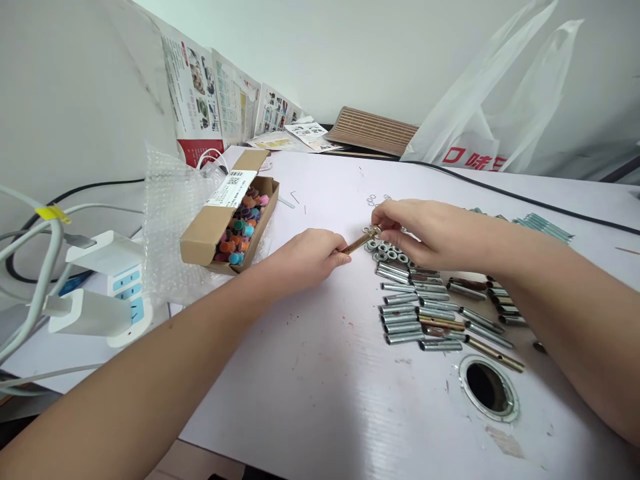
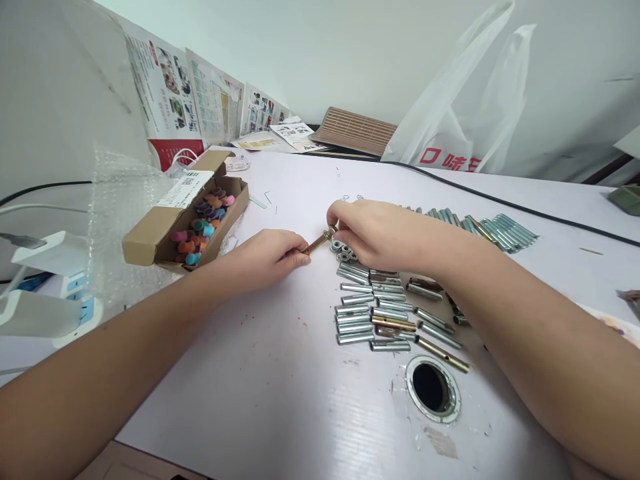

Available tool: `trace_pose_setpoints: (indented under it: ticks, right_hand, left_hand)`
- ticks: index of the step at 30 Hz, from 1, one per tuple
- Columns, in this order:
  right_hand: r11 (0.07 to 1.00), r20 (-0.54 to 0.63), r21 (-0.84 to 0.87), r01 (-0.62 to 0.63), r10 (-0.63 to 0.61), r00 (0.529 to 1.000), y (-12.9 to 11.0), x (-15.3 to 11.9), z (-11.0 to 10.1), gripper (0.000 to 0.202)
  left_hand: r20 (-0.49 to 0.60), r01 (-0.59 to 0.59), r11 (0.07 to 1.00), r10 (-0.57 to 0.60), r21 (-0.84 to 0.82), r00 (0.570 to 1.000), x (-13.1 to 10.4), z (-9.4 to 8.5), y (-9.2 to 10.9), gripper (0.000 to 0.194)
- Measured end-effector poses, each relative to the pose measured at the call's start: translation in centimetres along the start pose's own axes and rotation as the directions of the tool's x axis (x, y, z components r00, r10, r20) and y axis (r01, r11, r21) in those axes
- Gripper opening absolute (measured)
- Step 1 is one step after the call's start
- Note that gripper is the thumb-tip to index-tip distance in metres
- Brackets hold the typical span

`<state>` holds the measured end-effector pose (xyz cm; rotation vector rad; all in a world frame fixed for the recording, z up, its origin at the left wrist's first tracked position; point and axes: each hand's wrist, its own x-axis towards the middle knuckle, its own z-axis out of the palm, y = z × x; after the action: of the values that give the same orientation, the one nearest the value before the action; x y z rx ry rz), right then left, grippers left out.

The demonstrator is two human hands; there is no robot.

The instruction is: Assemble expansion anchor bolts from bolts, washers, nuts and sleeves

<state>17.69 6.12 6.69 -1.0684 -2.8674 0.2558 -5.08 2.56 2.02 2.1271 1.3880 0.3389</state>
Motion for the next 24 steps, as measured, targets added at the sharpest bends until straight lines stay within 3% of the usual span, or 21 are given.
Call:
trace_pose_setpoints:
  ticks: [4, 8, 11, 14, 17, 24]
  right_hand:
    - [0.995, -0.17, -0.007, 0.099, -0.099, 0.98, 1.3, -0.4, 0.3, 0.019]
    - [0.973, -0.28, -0.092, 0.211, -0.229, 0.932, 2.0, -0.6, 0.9, 0.017]
    - [0.943, -0.356, -0.171, 0.286, -0.329, 0.875, 2.0, -0.7, 1.1, 0.014]
    - [0.918, -0.431, -0.196, 0.346, -0.397, 0.81, 1.8, -0.8, 1.0, 0.016]
    - [0.915, -0.431, -0.177, 0.364, -0.404, 0.807, 1.6, -0.8, 0.8, 0.018]
    - [0.914, -0.408, -0.206, 0.349, -0.405, 0.818, 1.8, -0.5, 1.2, 0.013]
  left_hand:
    - [-0.074, -0.037, 0.994, 0.029, -0.101, 0.997, -0.1, -0.7, -0.1, 0.031]
    - [-0.156, 0.005, 0.988, -0.029, -0.152, 0.987, -0.6, -1.5, 0.7, 0.037]
    - [-0.164, 0.048, 0.983, -0.078, -0.176, 0.983, -1.2, -2.0, 1.4, 0.039]
    - [-0.095, 0.064, 0.958, -0.094, -0.281, 0.991, -1.5, -2.5, 1.7, 0.036]
    - [-0.031, 0.057, 0.936, -0.072, -0.347, 0.997, -1.6, -2.8, 1.5, 0.038]
    - [-0.199, -0.015, 0.992, -0.01, -0.125, 0.98, -1.5, -2.3, 1.0, 0.039]
